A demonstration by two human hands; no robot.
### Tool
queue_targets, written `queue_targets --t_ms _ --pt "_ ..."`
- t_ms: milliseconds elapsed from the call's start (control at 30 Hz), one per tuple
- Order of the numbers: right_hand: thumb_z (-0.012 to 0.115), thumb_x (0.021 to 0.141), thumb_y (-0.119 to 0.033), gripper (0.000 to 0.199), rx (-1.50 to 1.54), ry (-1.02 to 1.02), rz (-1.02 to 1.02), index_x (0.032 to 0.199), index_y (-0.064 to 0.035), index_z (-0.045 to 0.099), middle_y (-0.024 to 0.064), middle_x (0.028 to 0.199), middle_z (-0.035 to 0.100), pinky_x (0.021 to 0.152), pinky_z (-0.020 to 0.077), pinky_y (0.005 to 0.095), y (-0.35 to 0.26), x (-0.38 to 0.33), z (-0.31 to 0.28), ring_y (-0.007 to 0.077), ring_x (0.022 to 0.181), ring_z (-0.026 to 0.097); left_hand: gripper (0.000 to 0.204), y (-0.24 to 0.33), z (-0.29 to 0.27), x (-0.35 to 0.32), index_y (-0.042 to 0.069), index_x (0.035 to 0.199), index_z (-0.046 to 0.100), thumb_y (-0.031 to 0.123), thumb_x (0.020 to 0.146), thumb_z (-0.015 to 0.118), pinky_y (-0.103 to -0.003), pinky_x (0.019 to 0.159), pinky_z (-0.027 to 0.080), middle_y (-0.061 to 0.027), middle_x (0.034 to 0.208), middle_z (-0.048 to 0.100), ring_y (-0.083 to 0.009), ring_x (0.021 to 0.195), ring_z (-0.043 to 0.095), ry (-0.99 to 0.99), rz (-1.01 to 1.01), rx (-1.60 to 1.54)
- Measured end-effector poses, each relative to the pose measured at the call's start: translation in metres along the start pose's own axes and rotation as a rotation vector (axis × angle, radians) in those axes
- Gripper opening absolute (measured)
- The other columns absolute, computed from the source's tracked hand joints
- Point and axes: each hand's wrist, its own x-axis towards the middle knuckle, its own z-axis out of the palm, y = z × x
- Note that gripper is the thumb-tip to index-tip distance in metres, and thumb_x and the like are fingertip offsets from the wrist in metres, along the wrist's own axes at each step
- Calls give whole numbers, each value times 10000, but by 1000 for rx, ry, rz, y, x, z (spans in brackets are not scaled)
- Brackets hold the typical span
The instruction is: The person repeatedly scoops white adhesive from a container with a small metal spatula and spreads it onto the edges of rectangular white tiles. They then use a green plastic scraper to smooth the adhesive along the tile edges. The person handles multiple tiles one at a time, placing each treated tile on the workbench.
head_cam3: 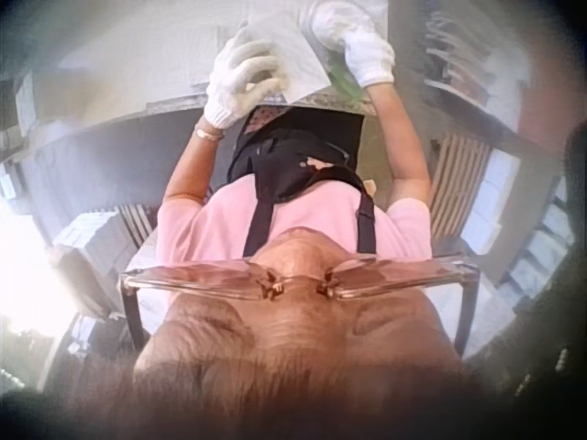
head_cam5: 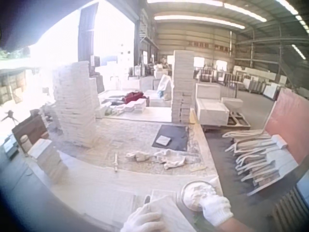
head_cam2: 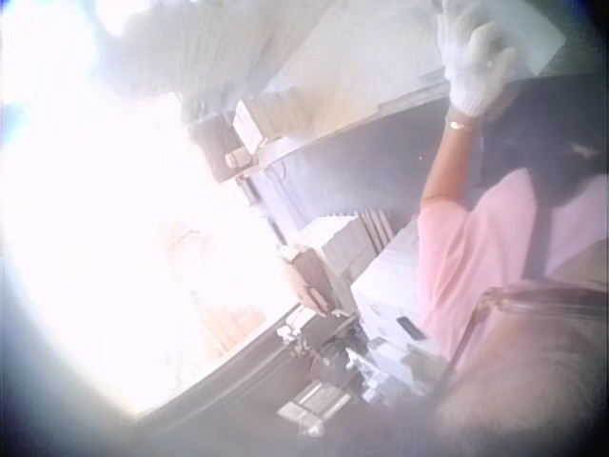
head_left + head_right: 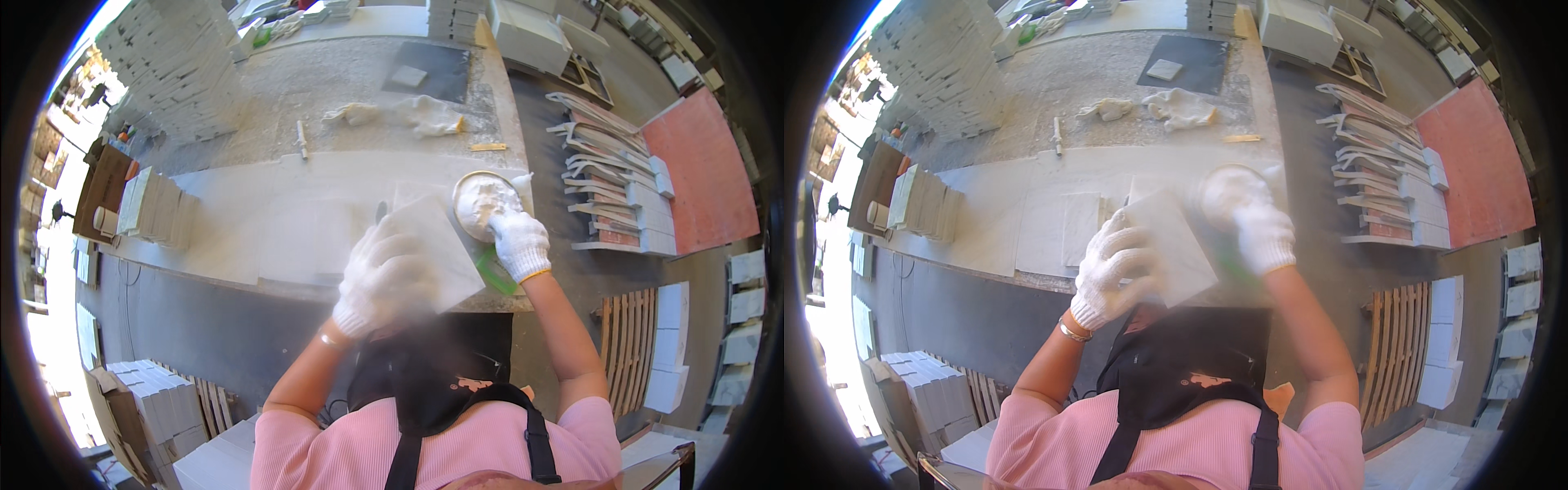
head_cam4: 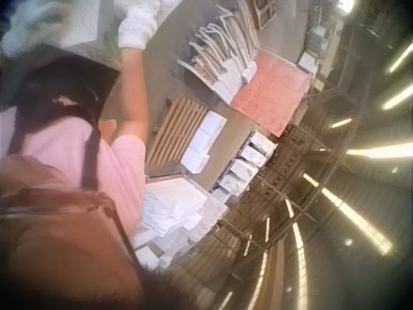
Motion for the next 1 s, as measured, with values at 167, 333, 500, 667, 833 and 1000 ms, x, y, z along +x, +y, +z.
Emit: queue_targets --t_ms 167,333,500,667,833,1000 --pt "761 910 -331 256 127 200 -110 1098 -159 785 87 1084 745 870 572 470 5 3 -40 316 998 697 364 -11 6 0 133 978 705 175 655 868 -505 819 544 -117 1130 690 -400 1048 672 50 36 -120" --pt "809 887 -105 219 519 383 -177 1100 -62 779 100 1091 752 870 580 371 2 4 -70 279 975 713 395 -16 9 -8 139 993 688 184 650 880 -525 877 545 -104 1130 679 -422 1079 651 44 -58 -159" --pt "791 906 -47 182 661 356 -107 1087 -34 782 123 1063 752 836 581 322 7 -9 -74 239 947 740 314 -29 4 -21 106 955 769 195 669 865 -555 969 538 -124 1137 716 -453 1111 653 -37 -44 -194" --pt "808 876 -45 175 674 407 -28 1050 -36 796 119 1043 771 852 587 350 17 -39 -63 254 952 745 398 -32 -18 -45 0 1156 766 346 982 671 -554 1199 393 -248 1396 672 -495 1429 514 22 -386 -171" --pt "802 868 -22 165 841 396 99 1032 -15 790 128 1011 770 855 586 363 22 -82 -42 282 941 744 460 -38 -21 -57 -21 1338 685 350 1097 560 -475 1151 460 -205 1431 646 -334 1360 593 165 -655 7" --pt "813 853 -47 149 885 385 157 1000 -61 794 126 983 764 829 585 378 28 -116 -15 311 894 732 377 -47 -12 -62 -11 1362 686 201 1051 662 -398 1006 540 -140 1295 721 -227 1138 692 85 -1008 -1"
